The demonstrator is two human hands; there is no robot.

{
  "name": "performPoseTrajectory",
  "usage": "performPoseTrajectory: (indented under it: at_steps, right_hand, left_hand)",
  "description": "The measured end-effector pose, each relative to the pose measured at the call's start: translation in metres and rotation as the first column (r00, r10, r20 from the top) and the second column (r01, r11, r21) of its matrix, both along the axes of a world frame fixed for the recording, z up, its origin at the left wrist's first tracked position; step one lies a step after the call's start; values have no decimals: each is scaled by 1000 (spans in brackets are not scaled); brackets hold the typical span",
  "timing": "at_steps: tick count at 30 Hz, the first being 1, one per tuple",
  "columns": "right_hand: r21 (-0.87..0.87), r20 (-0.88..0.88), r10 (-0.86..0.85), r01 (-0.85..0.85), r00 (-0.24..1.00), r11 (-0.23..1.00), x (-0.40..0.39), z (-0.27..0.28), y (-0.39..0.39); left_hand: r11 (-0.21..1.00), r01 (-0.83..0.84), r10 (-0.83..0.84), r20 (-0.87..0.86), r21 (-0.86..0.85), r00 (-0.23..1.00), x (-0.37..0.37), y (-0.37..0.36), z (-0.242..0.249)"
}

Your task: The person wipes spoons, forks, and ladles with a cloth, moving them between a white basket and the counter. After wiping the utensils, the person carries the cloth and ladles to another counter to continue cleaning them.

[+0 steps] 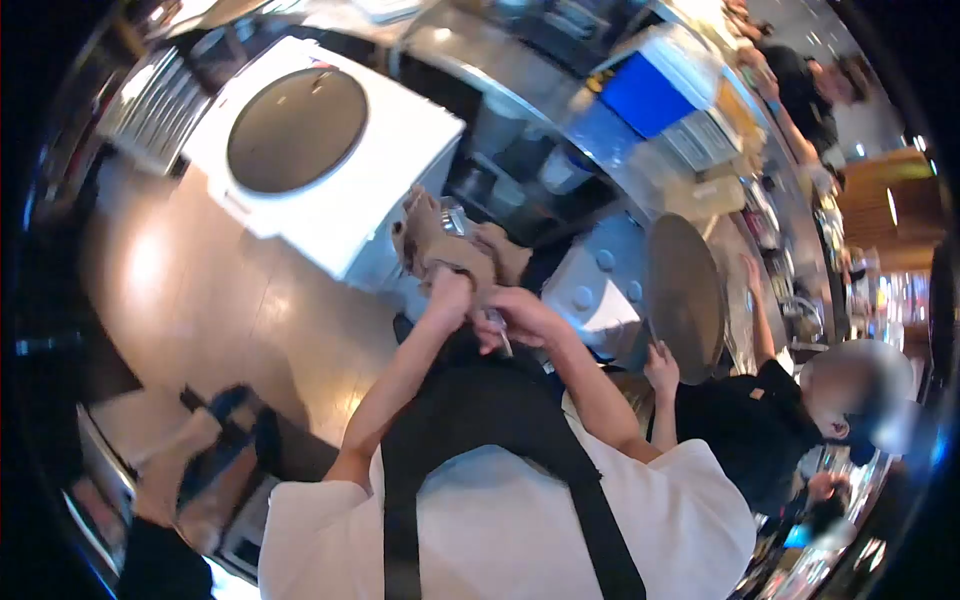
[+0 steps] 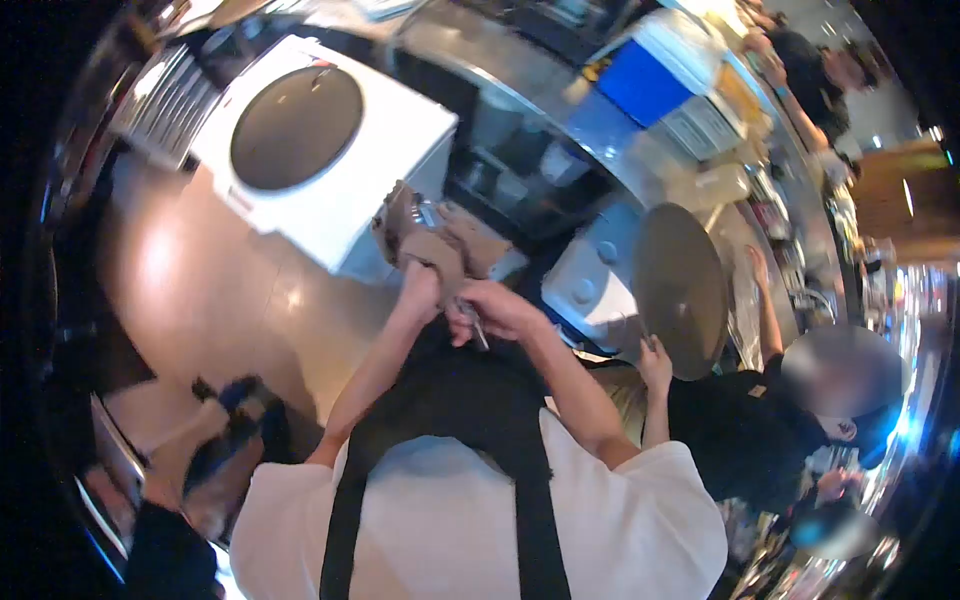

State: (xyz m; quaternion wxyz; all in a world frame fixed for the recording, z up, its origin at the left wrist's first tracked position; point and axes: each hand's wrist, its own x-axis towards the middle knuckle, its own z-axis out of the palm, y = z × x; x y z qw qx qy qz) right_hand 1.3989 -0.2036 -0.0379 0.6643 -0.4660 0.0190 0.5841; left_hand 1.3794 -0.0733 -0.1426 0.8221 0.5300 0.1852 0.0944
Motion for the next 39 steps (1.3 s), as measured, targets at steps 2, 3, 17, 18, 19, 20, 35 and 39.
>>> performPoseTrajectory:
  at_steps: [2, 3, 17, 18, 19, 20, 35, 39]
  right_hand:
    - [70, -12, -174, 175, 985, 982, 11, -16, 3]
    - [56, -16, -231, 231, 973, 971, 22, -19, -2]
    - [604, 84, -995, 797, -51, 9, 362, -12, -150]
    - [607, -6, -988, 785, -153, -125, 385, -19, -167]
    - [621, -50, -975, 759, -215, -199, 405, -34, -188]
    - [631, -93, -957, 727, -275, -270, 424, -53, -211]
    - [360, -105, -849, 777, -517, -517, 587, -147, -362]
    - [323, -82, -900, 843, -428, -430, 561, -147, -350]
  left_hand:
    - [981, 117, -131, -89, -152, 987, 35, 17, 32]
    - [943, 148, -211, -190, -299, 959, 53, 21, 56]
    - [870, 254, -262, -39, 423, 964, 219, 17, 58]
    - [935, 270, -253, -102, 231, 962, 222, 2, 80]
    - [930, 282, -265, -99, 236, 959, 229, -1, 88]
    - [849, 380, -314, -229, 366, 921, 236, -2, 94]
    - [988, 108, -91, -143, 114, 986, 262, 48, 43]
    - [925, 201, -124, -245, 322, 962, 261, 54, 42]
